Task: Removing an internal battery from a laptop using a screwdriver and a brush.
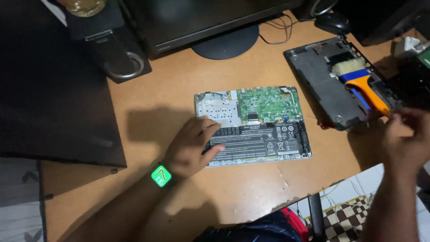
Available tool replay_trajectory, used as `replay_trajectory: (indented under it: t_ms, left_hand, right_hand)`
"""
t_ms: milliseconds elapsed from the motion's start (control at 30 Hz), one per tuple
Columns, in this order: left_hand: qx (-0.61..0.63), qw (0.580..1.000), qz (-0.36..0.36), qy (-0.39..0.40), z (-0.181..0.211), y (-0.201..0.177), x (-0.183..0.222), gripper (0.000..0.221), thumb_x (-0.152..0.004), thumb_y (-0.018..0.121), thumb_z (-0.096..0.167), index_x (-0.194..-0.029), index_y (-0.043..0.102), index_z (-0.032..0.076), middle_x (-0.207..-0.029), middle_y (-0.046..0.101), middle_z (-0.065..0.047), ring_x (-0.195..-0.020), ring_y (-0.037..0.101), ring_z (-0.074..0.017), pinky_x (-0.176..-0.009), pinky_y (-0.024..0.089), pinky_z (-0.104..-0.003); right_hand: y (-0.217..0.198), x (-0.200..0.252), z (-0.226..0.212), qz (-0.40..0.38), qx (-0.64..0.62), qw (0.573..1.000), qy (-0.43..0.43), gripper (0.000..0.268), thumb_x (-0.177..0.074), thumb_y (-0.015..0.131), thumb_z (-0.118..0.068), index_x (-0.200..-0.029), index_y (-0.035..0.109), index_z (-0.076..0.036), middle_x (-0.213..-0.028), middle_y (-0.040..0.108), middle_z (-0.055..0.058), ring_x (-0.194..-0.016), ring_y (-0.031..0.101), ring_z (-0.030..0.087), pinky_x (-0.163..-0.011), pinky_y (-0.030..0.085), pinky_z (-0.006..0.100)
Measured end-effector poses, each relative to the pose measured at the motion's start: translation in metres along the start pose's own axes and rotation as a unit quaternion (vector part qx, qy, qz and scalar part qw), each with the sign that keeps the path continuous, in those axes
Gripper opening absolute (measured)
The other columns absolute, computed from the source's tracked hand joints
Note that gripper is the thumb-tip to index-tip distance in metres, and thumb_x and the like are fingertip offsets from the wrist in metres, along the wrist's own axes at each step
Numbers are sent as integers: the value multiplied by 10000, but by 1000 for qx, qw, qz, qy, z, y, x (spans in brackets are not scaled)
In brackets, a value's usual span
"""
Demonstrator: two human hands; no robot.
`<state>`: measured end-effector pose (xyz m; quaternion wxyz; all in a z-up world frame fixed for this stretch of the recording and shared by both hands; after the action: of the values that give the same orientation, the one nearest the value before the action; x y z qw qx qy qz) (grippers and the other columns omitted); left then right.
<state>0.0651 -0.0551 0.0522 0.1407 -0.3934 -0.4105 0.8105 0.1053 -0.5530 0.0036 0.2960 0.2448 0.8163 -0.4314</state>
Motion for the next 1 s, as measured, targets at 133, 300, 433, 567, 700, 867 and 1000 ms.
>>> replay_trajectory:
  t_ms: [133,300,433,567,700,867,1000]
  left_hand:
    - [-9,1000,-27,12,6,10,-2,683,-895,820,346,-1360,486,-27,-1289,544,-179,-1230,559,-406,-1022,405,-575]
    - [45,998,-42,28,8,18,6,766,-884,839,387,-1418,456,-6,-1371,496,-230,-1303,537,-420,-1172,367,-635]
    - [72,997,-33,23,9,12,1,774,-824,893,385,-1374,522,-14,-1340,533,-227,-1274,550,-403,-1112,441,-527]
    - [50,997,-62,5,10,14,-2,722,-821,844,480,-1310,607,3,-1282,579,-179,-1189,592,-349,-1085,441,-483]
    - [27,997,-66,10,13,12,-1,729,-826,824,527,-1314,618,25,-1288,586,-169,-1205,592,-360,-1032,492,-474]
    - [41,996,-83,9,16,11,-5,725,-848,804,502,-1328,592,1,-1279,571,-167,-1194,589,-350,-1109,424,-481]
    - [20,991,-132,10,5,17,-4,781,-835,796,491,-1406,559,15,-1346,589,-177,-1234,570,-366,-1182,320,-591]
  right_hand:
    - [-2,22,-64,-33,74,996,36,133,-1071,708,59,-1168,785,11,-1117,737,134,-1002,672,255,-924,524,378]
    - [28,30,-102,-156,135,978,-23,266,-964,756,-155,-1191,746,-16,-1260,756,150,-1154,623,372,-928,465,484]
    - [36,39,-86,-163,162,969,-94,277,-975,794,-110,-1250,816,-80,-1259,781,140,-1128,656,363,-959,487,472]
    - [36,43,-71,-152,139,975,-83,136,-1012,829,-66,-1145,816,-94,-1123,758,93,-992,626,313,-947,464,421]
    - [27,39,-106,-135,118,975,-130,54,-1090,811,15,-1092,759,1,-1089,749,140,-970,647,297,-940,449,418]
    - [14,53,-115,-111,38,991,-71,85,-1162,757,-23,-1110,701,13,-1108,705,171,-987,637,322,-916,478,420]
    - [22,66,-114,-67,-233,965,104,102,-1193,645,75,-1204,544,74,-1173,582,205,-1098,600,255,-1044,478,316]
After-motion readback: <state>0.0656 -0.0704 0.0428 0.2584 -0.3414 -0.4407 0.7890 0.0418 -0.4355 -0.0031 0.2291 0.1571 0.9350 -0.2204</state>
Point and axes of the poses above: each hand's wrist, its own x-axis away from the middle knuckle, its own y-axis out of the palm, z = x × y, the point moved 10 cm from there along -x, towards the middle knuckle
